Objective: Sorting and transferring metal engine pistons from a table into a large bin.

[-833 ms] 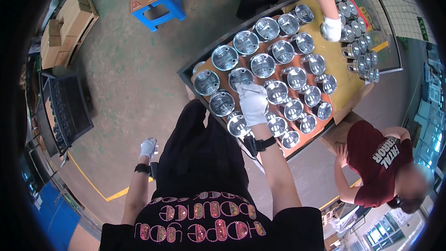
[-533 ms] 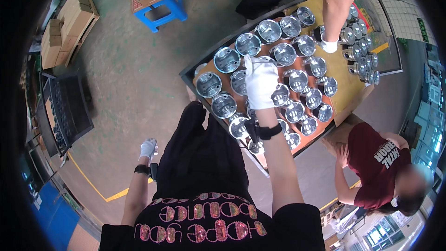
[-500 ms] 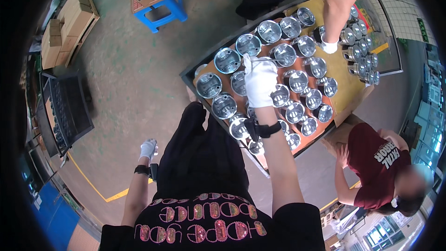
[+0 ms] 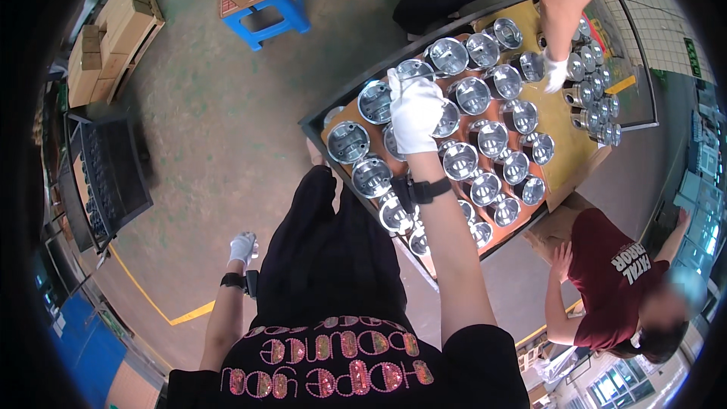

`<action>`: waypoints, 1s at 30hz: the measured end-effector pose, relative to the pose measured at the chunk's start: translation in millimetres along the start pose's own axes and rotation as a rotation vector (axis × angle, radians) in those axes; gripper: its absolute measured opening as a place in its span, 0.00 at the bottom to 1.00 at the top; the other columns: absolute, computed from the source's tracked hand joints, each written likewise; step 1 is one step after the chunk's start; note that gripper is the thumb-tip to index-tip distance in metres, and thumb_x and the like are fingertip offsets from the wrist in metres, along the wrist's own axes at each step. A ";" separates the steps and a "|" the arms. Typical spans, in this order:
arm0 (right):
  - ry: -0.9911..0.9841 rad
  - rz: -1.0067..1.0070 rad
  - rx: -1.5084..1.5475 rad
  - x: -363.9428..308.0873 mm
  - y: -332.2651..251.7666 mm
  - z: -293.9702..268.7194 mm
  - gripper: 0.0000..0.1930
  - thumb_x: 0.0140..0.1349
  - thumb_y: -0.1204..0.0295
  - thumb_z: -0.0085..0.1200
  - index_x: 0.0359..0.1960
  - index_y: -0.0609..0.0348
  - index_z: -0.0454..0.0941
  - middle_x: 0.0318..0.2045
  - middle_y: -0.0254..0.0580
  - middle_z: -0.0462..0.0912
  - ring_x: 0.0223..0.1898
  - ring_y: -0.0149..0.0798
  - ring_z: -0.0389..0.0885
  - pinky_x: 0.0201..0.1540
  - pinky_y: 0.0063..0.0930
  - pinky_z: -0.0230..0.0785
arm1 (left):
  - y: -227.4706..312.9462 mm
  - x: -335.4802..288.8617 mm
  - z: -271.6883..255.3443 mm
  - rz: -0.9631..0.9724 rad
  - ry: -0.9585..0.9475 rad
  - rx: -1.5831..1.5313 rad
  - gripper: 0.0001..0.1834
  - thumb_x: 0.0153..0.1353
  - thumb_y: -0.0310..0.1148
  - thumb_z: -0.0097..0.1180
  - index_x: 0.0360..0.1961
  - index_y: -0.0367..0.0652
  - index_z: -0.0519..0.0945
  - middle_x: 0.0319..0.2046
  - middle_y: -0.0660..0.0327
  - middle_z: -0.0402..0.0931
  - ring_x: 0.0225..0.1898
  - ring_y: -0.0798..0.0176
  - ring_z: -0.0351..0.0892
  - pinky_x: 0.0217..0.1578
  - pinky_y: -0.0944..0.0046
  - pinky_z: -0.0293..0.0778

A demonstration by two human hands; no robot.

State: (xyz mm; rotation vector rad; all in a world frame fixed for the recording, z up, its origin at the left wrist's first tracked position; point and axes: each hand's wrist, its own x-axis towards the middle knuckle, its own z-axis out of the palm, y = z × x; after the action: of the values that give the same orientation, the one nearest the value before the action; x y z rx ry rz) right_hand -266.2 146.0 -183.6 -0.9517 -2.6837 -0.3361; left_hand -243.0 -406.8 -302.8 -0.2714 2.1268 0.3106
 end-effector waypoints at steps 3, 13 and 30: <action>0.077 -0.168 0.229 20.8 -21.6 -4.1 0.22 0.69 0.52 0.48 0.26 0.57 0.77 0.20 0.46 0.76 0.21 0.45 0.77 0.29 0.36 0.70 | -43.1 2.0 -12.0 0.018 0.034 0.142 0.08 0.60 0.32 0.52 0.37 0.43 0.81 0.37 0.53 0.82 0.36 0.54 0.85 0.32 0.56 0.81; -0.120 -0.223 0.242 12.9 -2.3 0.9 0.27 0.67 0.50 0.47 0.19 0.59 0.79 0.19 0.49 0.79 0.23 0.49 0.79 0.31 0.40 0.72 | -0.5 4.4 -10.2 0.453 0.075 0.809 0.08 0.54 0.32 0.58 0.36 0.46 0.81 0.36 0.54 0.81 0.38 0.52 0.84 0.35 0.55 0.81; -0.022 -0.183 0.505 -25.0 -24.7 -7.0 0.22 0.64 0.56 0.54 0.18 0.59 0.81 0.19 0.48 0.79 0.24 0.50 0.79 0.31 0.40 0.71 | -37.4 14.4 -7.6 0.321 0.054 0.481 0.09 0.55 0.31 0.58 0.38 0.45 0.81 0.36 0.53 0.82 0.36 0.52 0.84 0.34 0.58 0.81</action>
State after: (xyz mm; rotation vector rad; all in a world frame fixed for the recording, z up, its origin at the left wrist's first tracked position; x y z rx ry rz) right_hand -262.1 110.7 -188.4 -0.5624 -2.6768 0.3098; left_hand -245.0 -445.6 -315.2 0.3462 2.2208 -0.0331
